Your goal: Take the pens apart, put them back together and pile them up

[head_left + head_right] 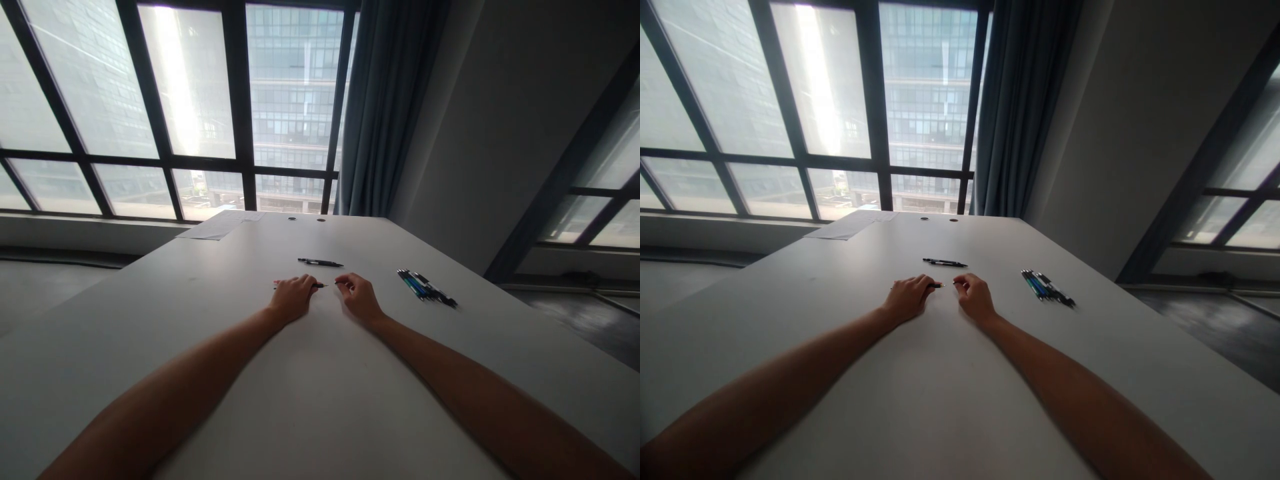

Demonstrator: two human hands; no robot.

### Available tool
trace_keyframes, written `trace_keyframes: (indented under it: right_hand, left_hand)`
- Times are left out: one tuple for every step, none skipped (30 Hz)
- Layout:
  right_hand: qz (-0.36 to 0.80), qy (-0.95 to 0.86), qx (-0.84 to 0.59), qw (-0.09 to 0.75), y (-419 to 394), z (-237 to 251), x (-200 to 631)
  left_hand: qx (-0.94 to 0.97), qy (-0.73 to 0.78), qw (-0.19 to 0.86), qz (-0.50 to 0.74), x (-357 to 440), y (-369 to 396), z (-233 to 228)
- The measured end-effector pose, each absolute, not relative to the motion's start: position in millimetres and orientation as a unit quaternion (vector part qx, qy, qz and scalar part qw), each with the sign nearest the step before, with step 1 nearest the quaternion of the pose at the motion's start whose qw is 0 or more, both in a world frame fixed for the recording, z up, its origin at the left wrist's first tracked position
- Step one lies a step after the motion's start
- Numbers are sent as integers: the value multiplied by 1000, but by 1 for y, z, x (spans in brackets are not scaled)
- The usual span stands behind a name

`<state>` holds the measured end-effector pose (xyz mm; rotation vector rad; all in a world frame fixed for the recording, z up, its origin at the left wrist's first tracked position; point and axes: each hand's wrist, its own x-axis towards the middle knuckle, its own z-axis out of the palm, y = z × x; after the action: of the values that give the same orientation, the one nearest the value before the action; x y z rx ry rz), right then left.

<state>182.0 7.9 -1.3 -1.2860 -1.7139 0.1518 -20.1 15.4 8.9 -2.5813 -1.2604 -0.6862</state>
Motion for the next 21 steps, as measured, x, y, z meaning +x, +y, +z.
trace_keyframes:
  right_hand:
    - [62, -705, -522, 476, 8, -2, 182]
    - [61, -708, -518, 476, 8, -2, 182]
    - [60, -712, -514, 475, 8, -2, 182]
    - [58, -716, -509, 474, 7, -2, 181]
    - [56, -719, -505, 474, 7, -1, 181]
    - [55, -724, -500, 473, 6, -1, 181]
    - [55, -729, -494, 471, 5, -1, 180]
    - [55, -734, -487, 470, 4, 0, 180]
    - [57, -740, -479, 469, 3, 1, 179]
    - [59, -745, -472, 468, 1, 1, 178]
    - [62, -749, -465, 468, 1, 1, 177]
    - [68, -751, -460, 469, 0, 2, 177]
    - [78, -749, -459, 472, 1, 2, 177]
    - [99, -740, -462, 478, 2, 1, 177]
    - [131, -726, -467, 488, 4, 1, 178]
    - [172, -706, -471, 500, 7, 0, 180]
    - [216, -682, -473, 514, 10, -1, 182]
    - [259, -655, -473, 529, 14, -2, 184]
    - [295, -630, -471, 542, 17, -3, 187]
    - [323, -608, -468, 554, 20, -4, 189]
    - [342, -590, -466, 564, 22, -5, 191]
  left_hand:
    - [-870, -423, 94, -233, -20, 16, 9]
    - [-870, -422, 94, -235, -20, 16, 9]
    - [-870, -421, 95, -237, -20, 16, 9]
    - [-869, -422, 96, -238, -20, 16, 9]
    - [-868, -424, 97, -238, -20, 17, 9]
    - [-867, -426, 96, -239, -20, 17, 9]
    - [-867, -427, 94, -238, -20, 17, 9]
    - [-867, -428, 90, -239, -20, 18, 9]
    - [-868, -427, 84, -239, -20, 18, 9]
    - [-869, -425, 77, -241, -20, 18, 9]
    - [-870, -423, 71, -243, -20, 19, 9]
    - [-871, -421, 65, -246, -20, 19, 9]
    - [-870, -421, 60, -248, -20, 20, 9]
    - [-869, -423, 56, -249, -20, 20, 9]
    - [-868, -426, 54, -250, -20, 20, 8]
    - [-866, -429, 54, -249, -20, 20, 8]
    - [-866, -432, 54, -248, -20, 20, 8]
    - [-866, -432, 56, -247, -20, 20, 8]
    - [-866, -431, 58, -246, -21, 20, 8]
    - [-867, -430, 60, -246, -21, 20, 8]
    - [-868, -427, 61, -245, -21, 20, 8]
